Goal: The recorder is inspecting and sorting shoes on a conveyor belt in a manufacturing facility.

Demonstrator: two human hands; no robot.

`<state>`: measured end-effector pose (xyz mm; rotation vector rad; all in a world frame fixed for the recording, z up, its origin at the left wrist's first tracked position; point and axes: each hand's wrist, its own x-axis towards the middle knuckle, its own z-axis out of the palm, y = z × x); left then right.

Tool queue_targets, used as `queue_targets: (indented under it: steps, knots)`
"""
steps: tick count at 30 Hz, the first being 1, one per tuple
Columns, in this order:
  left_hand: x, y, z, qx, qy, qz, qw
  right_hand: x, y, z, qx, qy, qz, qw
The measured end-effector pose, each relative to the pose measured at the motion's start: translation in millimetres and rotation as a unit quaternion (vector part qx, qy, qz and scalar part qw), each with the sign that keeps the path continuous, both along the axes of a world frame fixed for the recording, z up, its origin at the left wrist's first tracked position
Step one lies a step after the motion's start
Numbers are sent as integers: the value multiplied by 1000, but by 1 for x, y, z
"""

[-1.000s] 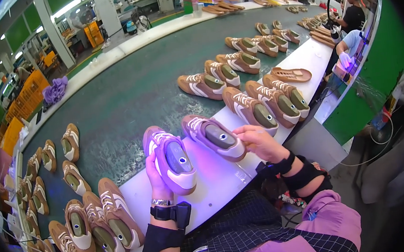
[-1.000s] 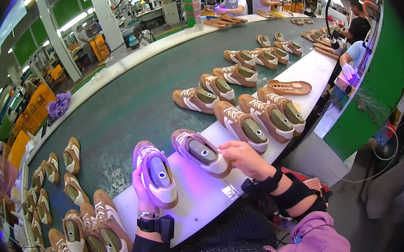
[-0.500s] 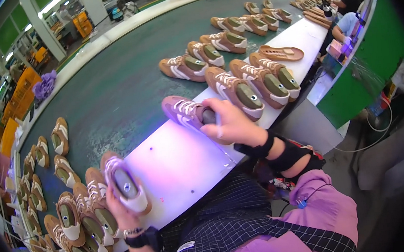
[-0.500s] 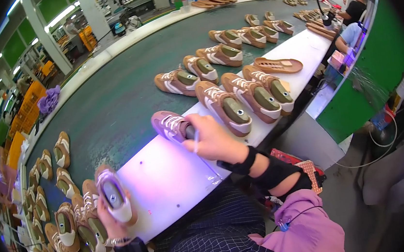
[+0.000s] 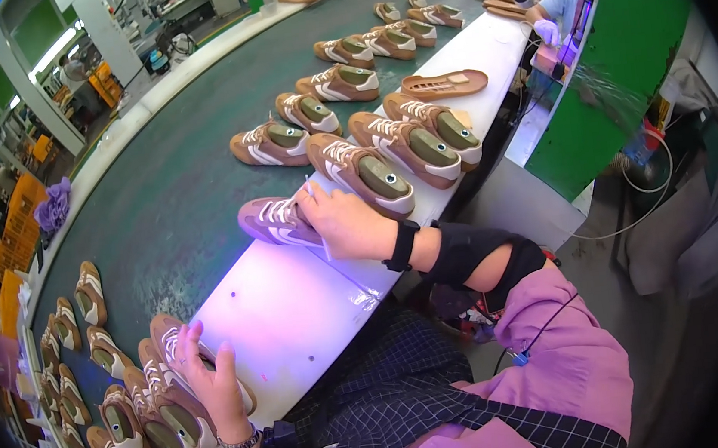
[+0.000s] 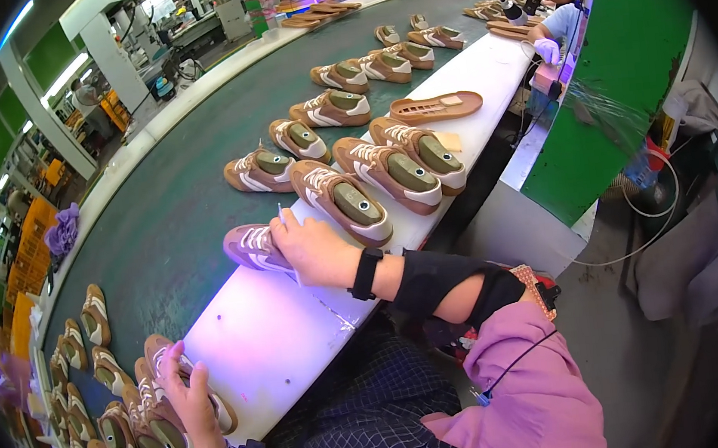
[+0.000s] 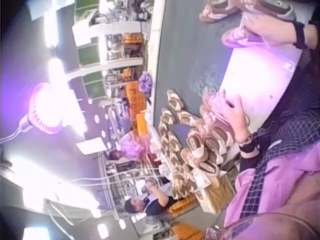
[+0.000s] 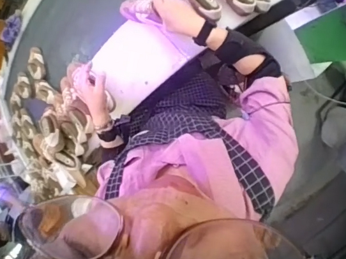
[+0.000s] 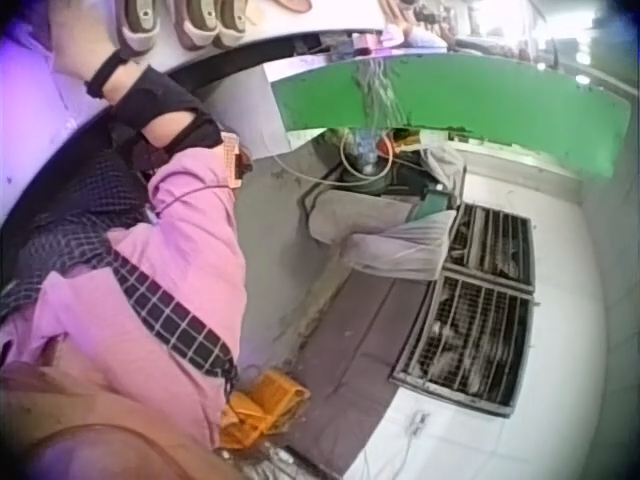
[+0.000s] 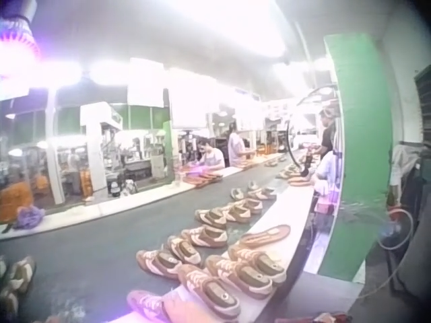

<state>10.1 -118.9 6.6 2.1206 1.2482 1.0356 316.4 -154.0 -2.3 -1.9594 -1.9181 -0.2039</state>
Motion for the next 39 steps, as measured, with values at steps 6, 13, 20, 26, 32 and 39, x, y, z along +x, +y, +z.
queue_targets:
  steps: [6,13,20,26,32,39]
  knots:
    - [-41,17,-5,3,90,-27,996,28,-9,4,49,-15,-118,992]
    - [-53,28,-25,53,42,18,998,34,-8,21,0,72,-126,989]
    - [-47,30,-28,75,10,37,996,37,43,92,-17,55,-27,998]
    - [-54,35,-23,50,-2,30,998,58,198,96,-125,91,-127,980]
    - [-53,38,-12,25,21,20,999,83,267,26,-299,57,-199,931]
    - [-55,43,-10,8,29,20,999,109,287,-5,-220,104,-191,951]
